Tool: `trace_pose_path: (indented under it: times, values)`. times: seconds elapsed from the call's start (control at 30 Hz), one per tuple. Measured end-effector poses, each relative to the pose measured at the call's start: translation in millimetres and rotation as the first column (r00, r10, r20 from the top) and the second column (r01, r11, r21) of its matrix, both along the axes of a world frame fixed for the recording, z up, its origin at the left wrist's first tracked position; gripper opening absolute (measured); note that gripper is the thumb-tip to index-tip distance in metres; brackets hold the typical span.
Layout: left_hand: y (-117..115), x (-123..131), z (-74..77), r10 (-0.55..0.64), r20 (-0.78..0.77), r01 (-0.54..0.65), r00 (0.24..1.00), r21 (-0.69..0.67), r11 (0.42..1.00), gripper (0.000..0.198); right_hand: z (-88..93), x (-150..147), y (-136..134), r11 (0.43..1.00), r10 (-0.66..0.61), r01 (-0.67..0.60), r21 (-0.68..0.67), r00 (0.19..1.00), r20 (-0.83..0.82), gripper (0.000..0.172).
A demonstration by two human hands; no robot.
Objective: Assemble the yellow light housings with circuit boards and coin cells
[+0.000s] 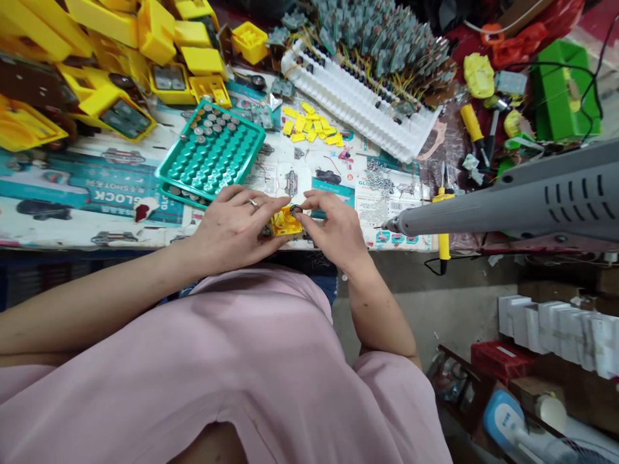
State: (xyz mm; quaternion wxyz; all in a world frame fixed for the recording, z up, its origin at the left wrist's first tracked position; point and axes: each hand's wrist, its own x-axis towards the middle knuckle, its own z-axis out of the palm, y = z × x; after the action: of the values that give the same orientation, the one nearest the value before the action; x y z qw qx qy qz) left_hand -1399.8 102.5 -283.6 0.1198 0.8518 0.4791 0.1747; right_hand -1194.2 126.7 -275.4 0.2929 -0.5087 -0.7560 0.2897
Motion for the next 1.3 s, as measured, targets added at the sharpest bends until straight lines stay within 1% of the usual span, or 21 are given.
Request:
trace_pose_path:
  times: [0.07, 0.13, 0.23, 0.33, 0.43, 0.53, 0.63, 0.8, 0.93, 1.1, 1.2, 1.3]
  values:
    - [2.2, 0.7, 2.4, -0.013, 0.072, 0.013, 0.997, -0.001, 1.000, 0.055, -0.9, -0.7, -3.2, 0.991, -0.090, 0.080, -0.105, 0.992, -0.091, 0.017]
    - [5.7, 2.5, 4.1, -0.013, 0.135, 0.014, 0.991, -0.008, 1.000, 0.048, -0.3, -1.8, -6.5, 0.972, -0.164, 0.125, -0.197, 0.966, -0.198, 0.023]
    - [11.8, 6.0, 4.5, 0.004, 0.199, 0.008, 0.980, -0.058, 0.998, 0.032, 1.5, -2.0, -9.0, 0.951, -0.193, 0.089, -0.296, 0.918, -0.347, 0.030]
    - [15.5, 8.6, 4.3, 0.014, 0.216, 0.007, 0.976, -0.095, 0.995, 0.026, 2.7, -1.2, -8.3, 0.933, -0.228, 0.085, -0.349, 0.891, -0.392, 0.027]
    - [15.8, 10.0, 6.2, 0.016, 0.236, 0.009, 0.972, -0.103, 0.995, 0.027, 2.6, -2.5, -6.5, 0.912, -0.289, 0.100, -0.398, 0.844, -0.451, 0.030]
    - [15.6, 11.5, 8.5, 0.018, 0.285, 0.021, 0.958, -0.133, 0.991, 0.028, 0.6, -5.7, -5.3, 0.907, -0.321, 0.106, -0.407, 0.799, -0.508, 0.031]
    - [17.4, 13.9, 7.8, 0.021, 0.304, 0.035, 0.952, -0.178, 0.983, 0.026, -2.7, -8.2, -5.1, 0.903, -0.349, 0.135, -0.408, 0.783, -0.514, 0.033]
    - [21.8, 16.5, 6.7, 0.046, 0.316, 0.030, 0.948, -0.233, 0.972, 0.020, -7.3, -9.5, -6.0, 0.906, -0.364, 0.173, -0.386, 0.784, -0.503, 0.038]
    - [23.4, 13.4, 11.9, 0.033, 0.329, 0.067, 0.944, -0.288, 0.955, 0.020, -9.5, -9.6, -6.4, 0.908, -0.361, 0.168, -0.385, 0.781, -0.510, 0.037]
    - [24.5, 9.1, 13.1, 0.036, 0.348, 0.074, 0.937, -0.297, 0.952, 0.022, -11.0, -10.2, -6.8, 0.905, -0.364, 0.163, -0.392, 0.774, -0.518, 0.037]
    - [25.0, 8.5, 11.5, 0.057, 0.362, 0.058, 0.931, -0.299, 0.952, 0.023, -11.7, -9.4, -6.8, 0.896, -0.364, 0.149, -0.418, 0.786, -0.500, 0.037]
    - [26.1, 9.0, 12.0, 0.093, 0.381, 0.033, 0.920, -0.313, 0.949, 0.024, -12.3, -7.5, -6.4, 0.868, -0.377, 0.111, -0.484, 0.782, -0.496, 0.039]
